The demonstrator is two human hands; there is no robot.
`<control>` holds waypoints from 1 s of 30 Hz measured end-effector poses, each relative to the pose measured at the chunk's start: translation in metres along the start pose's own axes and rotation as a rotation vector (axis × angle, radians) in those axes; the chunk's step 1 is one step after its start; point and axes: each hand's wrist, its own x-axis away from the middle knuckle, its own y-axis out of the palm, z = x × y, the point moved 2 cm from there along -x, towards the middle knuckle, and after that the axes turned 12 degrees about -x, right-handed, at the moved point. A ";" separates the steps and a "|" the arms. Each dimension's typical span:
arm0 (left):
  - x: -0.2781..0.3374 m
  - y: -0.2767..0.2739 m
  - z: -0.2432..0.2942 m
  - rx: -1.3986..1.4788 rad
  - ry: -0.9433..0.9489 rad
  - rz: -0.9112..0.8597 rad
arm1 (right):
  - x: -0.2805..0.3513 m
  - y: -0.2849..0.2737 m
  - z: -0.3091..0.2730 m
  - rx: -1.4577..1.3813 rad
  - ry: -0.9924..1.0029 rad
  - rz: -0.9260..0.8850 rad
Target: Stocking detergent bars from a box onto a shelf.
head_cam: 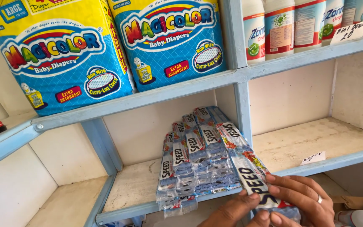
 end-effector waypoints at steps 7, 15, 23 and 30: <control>-0.007 -0.009 -0.002 -0.410 0.149 0.313 | -0.024 0.017 0.015 0.113 -0.324 -0.051; -0.029 0.008 -0.074 -0.659 0.029 0.274 | -0.010 0.059 0.070 0.441 -0.141 0.017; -0.034 0.016 -0.128 -1.044 -0.047 0.094 | 0.005 0.094 0.115 0.576 0.138 -0.236; -0.043 0.022 -0.132 -1.054 -0.107 -0.017 | 0.011 0.100 0.136 0.566 0.171 -0.294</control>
